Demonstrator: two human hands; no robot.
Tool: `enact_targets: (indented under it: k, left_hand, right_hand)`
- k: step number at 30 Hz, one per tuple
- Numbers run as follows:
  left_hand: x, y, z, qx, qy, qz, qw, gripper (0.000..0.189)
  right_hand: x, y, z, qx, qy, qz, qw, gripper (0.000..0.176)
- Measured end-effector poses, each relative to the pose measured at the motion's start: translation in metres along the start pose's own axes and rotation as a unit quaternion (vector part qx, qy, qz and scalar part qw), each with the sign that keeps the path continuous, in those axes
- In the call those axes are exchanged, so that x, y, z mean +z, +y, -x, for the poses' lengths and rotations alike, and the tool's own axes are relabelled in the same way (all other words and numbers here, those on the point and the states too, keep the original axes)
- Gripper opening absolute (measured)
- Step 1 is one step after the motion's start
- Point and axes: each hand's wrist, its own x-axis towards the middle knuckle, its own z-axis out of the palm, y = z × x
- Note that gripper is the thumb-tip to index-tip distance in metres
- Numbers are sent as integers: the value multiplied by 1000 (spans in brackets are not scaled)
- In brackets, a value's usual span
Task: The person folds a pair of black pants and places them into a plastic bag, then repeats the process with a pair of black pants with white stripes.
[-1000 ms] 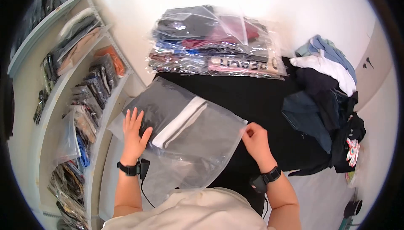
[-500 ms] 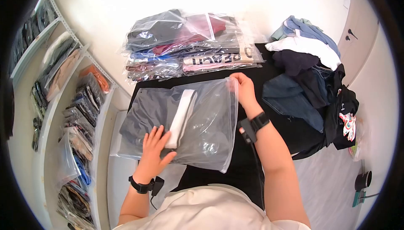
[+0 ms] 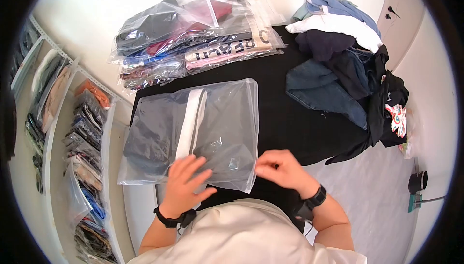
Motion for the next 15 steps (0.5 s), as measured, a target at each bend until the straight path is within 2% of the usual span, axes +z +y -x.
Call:
enact_targets:
  k: [2, 3, 4, 5, 6, 9, 12, 14, 15]
  left_hand:
    - [10, 14, -5, 16, -4, -9, 1000, 45]
    - [17, 14, -7, 45, -8, -2, 999, 42]
    - [22, 15, -9, 73, -12, 4, 997, 40]
    - [25, 18, -12, 71, 8, 9, 997, 32]
    - [27, 17, -14, 71, 8, 7, 997, 32]
    - [29, 13, -19, 90, 25, -12, 996, 27]
    - [27, 13, -21, 97, 35, -2, 995, 21]
    - [24, 15, -24, 57, 84, 37, 994, 18]
    - [24, 17, -27, 57, 85, 36, 994, 18]
  right_hand:
    - [11, -10, 11, -16, -37, -8, 999, 27]
    - [19, -12, 12, -44, -15, 8, 999, 31]
    - [24, -16, 12, -52, -8, 53, 997, 28]
    - [31, -16, 9, -103, 22, 93, 990, 25]
    - [37, -15, 7, -154, 52, 132, 978, 22]
    - [38, -11, 18, -158, 46, 209, 964, 15]
    - [31, -17, 22, -143, 25, 186, 972, 10]
    - [21, -22, 21, -101, 60, 130, 985, 7]
    - [12, -20, 22, -67, 19, 138, 988, 8]
